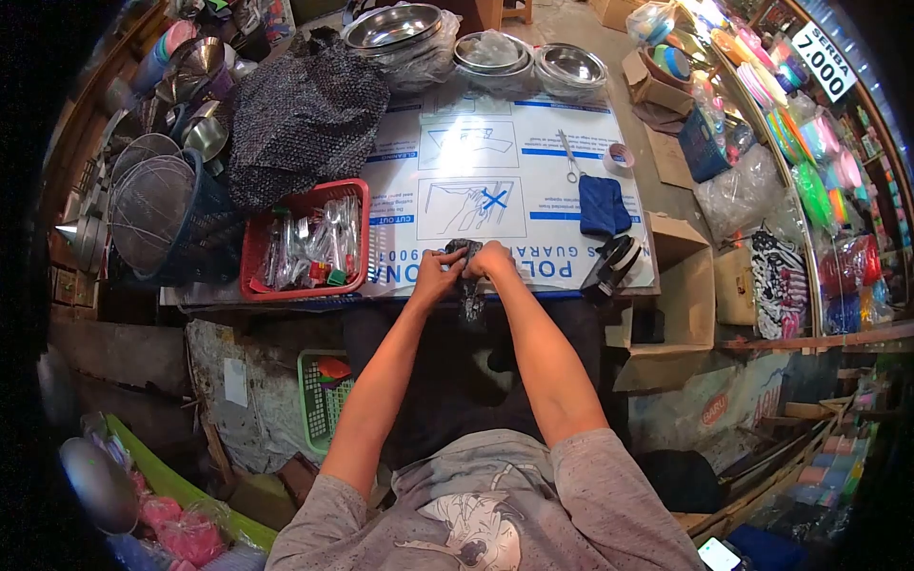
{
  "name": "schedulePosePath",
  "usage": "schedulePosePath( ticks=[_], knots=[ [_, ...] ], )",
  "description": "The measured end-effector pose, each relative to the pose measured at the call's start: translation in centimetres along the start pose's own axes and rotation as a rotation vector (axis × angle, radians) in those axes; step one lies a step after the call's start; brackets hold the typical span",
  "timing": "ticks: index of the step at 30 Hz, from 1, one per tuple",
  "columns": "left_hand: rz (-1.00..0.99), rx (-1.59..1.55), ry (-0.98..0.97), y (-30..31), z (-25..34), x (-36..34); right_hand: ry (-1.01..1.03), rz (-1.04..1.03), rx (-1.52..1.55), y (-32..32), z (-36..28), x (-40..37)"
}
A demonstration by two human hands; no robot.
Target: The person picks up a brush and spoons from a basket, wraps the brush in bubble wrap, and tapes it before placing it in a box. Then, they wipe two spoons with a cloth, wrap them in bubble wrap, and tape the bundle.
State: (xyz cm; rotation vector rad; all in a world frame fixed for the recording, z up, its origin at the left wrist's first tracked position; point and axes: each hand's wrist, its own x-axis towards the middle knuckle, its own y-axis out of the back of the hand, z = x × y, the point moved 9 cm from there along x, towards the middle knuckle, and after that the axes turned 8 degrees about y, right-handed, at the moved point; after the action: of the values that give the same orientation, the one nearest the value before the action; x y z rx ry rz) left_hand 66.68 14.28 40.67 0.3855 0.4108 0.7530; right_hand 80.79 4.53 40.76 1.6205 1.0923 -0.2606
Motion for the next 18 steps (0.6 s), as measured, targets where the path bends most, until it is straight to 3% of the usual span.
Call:
schedulePosePath(
  ticks=[4,6,10,12,14,16,18],
  knots=[
    [0.016,0.046,0.03,0.2,0.2,-0.1,0.037,-0.229,0.056,-4.0,2.0,1.6],
    [0.027,0.062,0.02,0.3,0.5,0.1,0.054,-0.143,0.372,-3.3,2.2,-0.8],
    [0.002,0.05,0.065,0.3,0.4,-0.2,0.108,-0.004,0.344,-3.7,4.3,-0.8],
    [0.021,0.056,0.069,0.2,0.5,-0.5,0.276,0.225,0.37,-3.5,4.7,-0.8],
    [0.051,0.067,0.076,0.8,0.5,-0.3,0.258,0.246,0.338,-3.7,4.4,-2.5],
    [-0.056,-0.145,0.028,0.5,-0.1,-0.3,0.356,0.247,0.744,-4.4,3.7,-4.2],
    [-0.08,-0.194,0.089,0.2,-1.1,-0.9,0.372,0.176,0.806,-5.0,3.8,-5.5]
  ],
)
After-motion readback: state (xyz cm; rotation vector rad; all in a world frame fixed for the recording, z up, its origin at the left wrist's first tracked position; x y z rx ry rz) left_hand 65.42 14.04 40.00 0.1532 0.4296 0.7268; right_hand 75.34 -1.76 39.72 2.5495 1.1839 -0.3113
